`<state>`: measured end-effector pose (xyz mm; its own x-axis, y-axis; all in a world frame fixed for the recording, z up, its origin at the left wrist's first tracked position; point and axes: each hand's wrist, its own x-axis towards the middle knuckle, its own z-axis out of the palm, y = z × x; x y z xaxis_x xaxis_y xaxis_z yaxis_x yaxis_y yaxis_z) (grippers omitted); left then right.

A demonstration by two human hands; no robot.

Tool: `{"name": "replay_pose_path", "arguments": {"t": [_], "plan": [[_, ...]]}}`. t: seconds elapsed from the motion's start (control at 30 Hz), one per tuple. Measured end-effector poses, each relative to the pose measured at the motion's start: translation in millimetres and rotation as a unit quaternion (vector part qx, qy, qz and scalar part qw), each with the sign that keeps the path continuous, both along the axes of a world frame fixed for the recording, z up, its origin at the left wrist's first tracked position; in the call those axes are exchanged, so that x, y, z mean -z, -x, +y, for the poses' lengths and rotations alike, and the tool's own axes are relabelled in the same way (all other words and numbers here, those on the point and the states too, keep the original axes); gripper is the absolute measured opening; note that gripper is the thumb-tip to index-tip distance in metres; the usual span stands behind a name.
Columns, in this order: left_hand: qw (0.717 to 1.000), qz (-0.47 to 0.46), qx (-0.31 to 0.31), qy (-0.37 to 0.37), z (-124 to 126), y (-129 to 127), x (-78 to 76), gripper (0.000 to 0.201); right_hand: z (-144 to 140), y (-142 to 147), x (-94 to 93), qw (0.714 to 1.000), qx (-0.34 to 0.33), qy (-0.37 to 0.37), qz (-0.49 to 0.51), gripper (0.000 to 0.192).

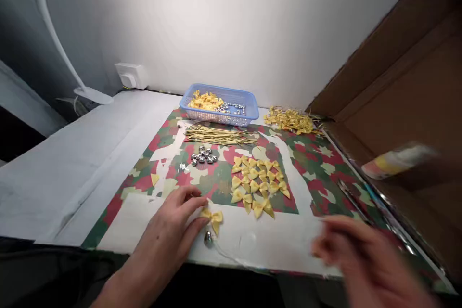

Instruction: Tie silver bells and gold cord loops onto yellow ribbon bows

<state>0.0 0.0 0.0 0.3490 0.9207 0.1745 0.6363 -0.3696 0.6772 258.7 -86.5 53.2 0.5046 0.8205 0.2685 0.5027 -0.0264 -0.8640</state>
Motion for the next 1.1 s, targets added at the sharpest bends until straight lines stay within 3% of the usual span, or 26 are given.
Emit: {"name": "replay_pose_path", "arguments": {"t": [0.17, 0.27, 0.37, 0.6, 0.7, 0.9, 1.1], "plan": [[1.000, -0.015, 0.022, 0.001, 3, -8, -5.5, 0.014, 18, 41, 33.8, 0.972, -0.216, 0.032, 0.086, 0.014], [0.997, -0.050, 0.019, 0.050, -1, -8, -13.0, 0.013, 28, 44, 33.1, 0.946, -0.320, 0.007, 0.044, 0.016], [0.989, -0.105, 0.023, 0.099, -5, -8, -20.3, 0.011, 35, 42, 25.2, 0.926, -0.372, -0.061, -0.037, 0.020], [0.960, -0.250, -0.005, 0.126, -13, -14, -25.1, 0.011, 38, 41, 11.7, 0.918, -0.321, -0.121, -0.197, 0.032], [0.949, -0.276, -0.018, 0.151, -16, -16, -27.1, 0.013, 40, 40, 8.0, 0.901, -0.315, -0.131, -0.267, 0.034], [0.944, -0.290, -0.014, 0.158, -17, -14, -29.2, 0.018, 41, 47, 6.7, 0.901, -0.259, -0.149, -0.314, 0.027], [0.954, -0.269, -0.025, 0.130, -17, -10, -28.4, 0.021, 42, 52, 5.6, 0.902, -0.244, -0.143, -0.326, 0.027]]}}
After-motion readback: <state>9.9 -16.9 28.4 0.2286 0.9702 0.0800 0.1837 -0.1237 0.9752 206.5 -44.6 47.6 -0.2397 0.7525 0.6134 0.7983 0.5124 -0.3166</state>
